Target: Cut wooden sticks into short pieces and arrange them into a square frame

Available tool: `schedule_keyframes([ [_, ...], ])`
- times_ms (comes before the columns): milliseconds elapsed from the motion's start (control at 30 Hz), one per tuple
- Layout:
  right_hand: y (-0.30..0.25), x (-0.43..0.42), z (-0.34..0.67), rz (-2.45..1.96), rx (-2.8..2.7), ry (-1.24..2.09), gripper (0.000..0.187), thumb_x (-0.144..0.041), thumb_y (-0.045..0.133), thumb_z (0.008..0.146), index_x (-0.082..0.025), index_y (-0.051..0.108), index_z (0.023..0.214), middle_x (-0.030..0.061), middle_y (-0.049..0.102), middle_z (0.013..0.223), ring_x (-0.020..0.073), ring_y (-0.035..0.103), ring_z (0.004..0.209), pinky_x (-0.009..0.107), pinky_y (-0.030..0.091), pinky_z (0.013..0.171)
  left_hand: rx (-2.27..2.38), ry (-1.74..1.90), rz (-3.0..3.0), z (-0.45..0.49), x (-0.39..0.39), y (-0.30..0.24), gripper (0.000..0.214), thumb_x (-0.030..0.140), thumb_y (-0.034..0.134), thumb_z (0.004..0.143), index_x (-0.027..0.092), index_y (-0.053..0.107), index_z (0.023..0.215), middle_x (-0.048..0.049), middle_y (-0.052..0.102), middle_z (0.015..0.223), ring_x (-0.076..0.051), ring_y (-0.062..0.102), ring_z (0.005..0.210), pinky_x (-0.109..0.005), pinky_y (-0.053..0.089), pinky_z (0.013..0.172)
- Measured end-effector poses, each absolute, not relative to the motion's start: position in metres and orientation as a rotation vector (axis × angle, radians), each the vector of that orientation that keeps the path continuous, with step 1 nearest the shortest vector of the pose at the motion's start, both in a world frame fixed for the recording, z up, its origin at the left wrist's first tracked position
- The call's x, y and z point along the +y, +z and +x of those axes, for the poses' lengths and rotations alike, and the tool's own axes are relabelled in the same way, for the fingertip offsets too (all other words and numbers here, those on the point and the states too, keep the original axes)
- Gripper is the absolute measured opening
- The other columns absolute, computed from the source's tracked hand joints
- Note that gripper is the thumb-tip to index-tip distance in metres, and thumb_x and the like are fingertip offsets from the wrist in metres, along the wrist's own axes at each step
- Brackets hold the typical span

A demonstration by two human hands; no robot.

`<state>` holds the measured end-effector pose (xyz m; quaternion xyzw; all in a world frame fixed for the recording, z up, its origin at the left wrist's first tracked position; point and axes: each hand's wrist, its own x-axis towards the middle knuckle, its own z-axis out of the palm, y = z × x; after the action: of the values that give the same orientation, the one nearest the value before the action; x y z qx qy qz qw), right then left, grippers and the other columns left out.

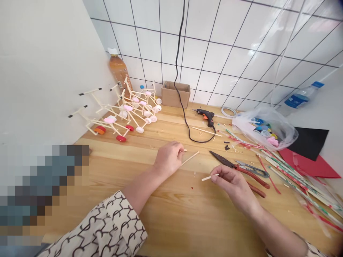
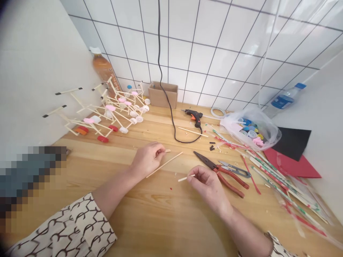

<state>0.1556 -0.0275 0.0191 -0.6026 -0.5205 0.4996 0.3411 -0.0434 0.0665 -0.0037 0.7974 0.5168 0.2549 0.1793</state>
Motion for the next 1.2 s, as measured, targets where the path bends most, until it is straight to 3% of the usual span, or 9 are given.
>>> schedule_keyframes([
  [167, 0.026, -0.022, 0.142, -1.528, -1.359, 1.272, 0.016, -0.034, 0.06, 0.075, -0.018, 0.057, 0.073, -0.0026, 0.053, 0.063, 0.0108, 0.044, 0.058, 0.023, 0.033, 0.054, 1.507, 0.65, 2.302, -0.049, 0.075, -0.006, 0.006, 0.016, 0.058, 0.076, 0.018, 0.064, 0.077, -0.0036, 0.063, 0.084, -0.017, 0.059, 0.079, -0.027, 0.043, 0.069],
  [400, 0.013, -0.014, 0.129, -1.394, -1.286, 1.338, 0.018, -0.032, 0.062, 0.07, -0.019, 0.051, 0.065, 0.0041, 0.066, 0.074, 0.0163, 0.058, 0.07, 0.028, 0.042, 0.065, 1.489, 0.597, 2.365, -0.049, 0.077, -0.01, 0.01, 0.016, 0.057, 0.076, 0.018, 0.066, 0.072, -0.0039, 0.06, 0.08, -0.017, 0.056, 0.08, -0.027, 0.043, 0.072],
  [767, 0.005, -0.019, 0.131, -1.37, -1.26, 1.333, 0.021, -0.038, 0.061, 0.076, -0.018, 0.055, 0.072, 0.0043, 0.066, 0.076, 0.0145, 0.056, 0.068, 0.026, 0.042, 0.065, 1.439, 0.522, 2.457, -0.046, 0.075, -0.005, 0.016, 0.014, 0.048, 0.08, 0.014, 0.062, 0.07, -0.0093, 0.059, 0.08, -0.022, 0.056, 0.08, -0.033, 0.043, 0.072],
  [900, 0.003, -0.017, 0.132, -1.352, -1.225, 1.294, 0.021, -0.038, 0.06, 0.078, -0.018, 0.056, 0.074, 0.0018, 0.063, 0.071, 0.0126, 0.053, 0.063, 0.024, 0.04, 0.06, 1.34, 0.747, 2.009, -0.039, 0.064, 0.003, 0.01, 0.018, 0.05, 0.08, 0.016, 0.058, 0.075, -0.003, 0.061, 0.076, -0.016, 0.055, 0.072, -0.027, 0.042, 0.066],
  [1033, 0.001, -0.015, 0.134, -1.344, -1.185, 1.242, 0.02, -0.038, 0.061, 0.078, -0.018, 0.057, 0.074, -0.0021, 0.056, 0.064, 0.0108, 0.049, 0.059, 0.023, 0.038, 0.058, 1.113, 0.659, 1.492, -0.029, 0.05, 0.006, 0.017, 0.031, 0.053, 0.078, 0.015, 0.056, 0.072, 0.0019, 0.057, 0.063, -0.011, 0.051, 0.058, -0.023, 0.037, 0.055],
  [1200, 0.0, -0.015, 0.136, -1.34, -1.153, 1.244, 0.021, -0.038, 0.062, 0.078, -0.018, 0.058, 0.073, -0.0013, 0.056, 0.063, 0.011, 0.049, 0.058, 0.024, 0.039, 0.056, 0.973, 0.598, 1.083, -0.019, 0.039, 0.004, 0.014, 0.027, 0.058, 0.072, 0.014, 0.055, 0.07, 0.0009, 0.057, 0.062, -0.009, 0.051, 0.054, -0.021, 0.033, 0.049],
])
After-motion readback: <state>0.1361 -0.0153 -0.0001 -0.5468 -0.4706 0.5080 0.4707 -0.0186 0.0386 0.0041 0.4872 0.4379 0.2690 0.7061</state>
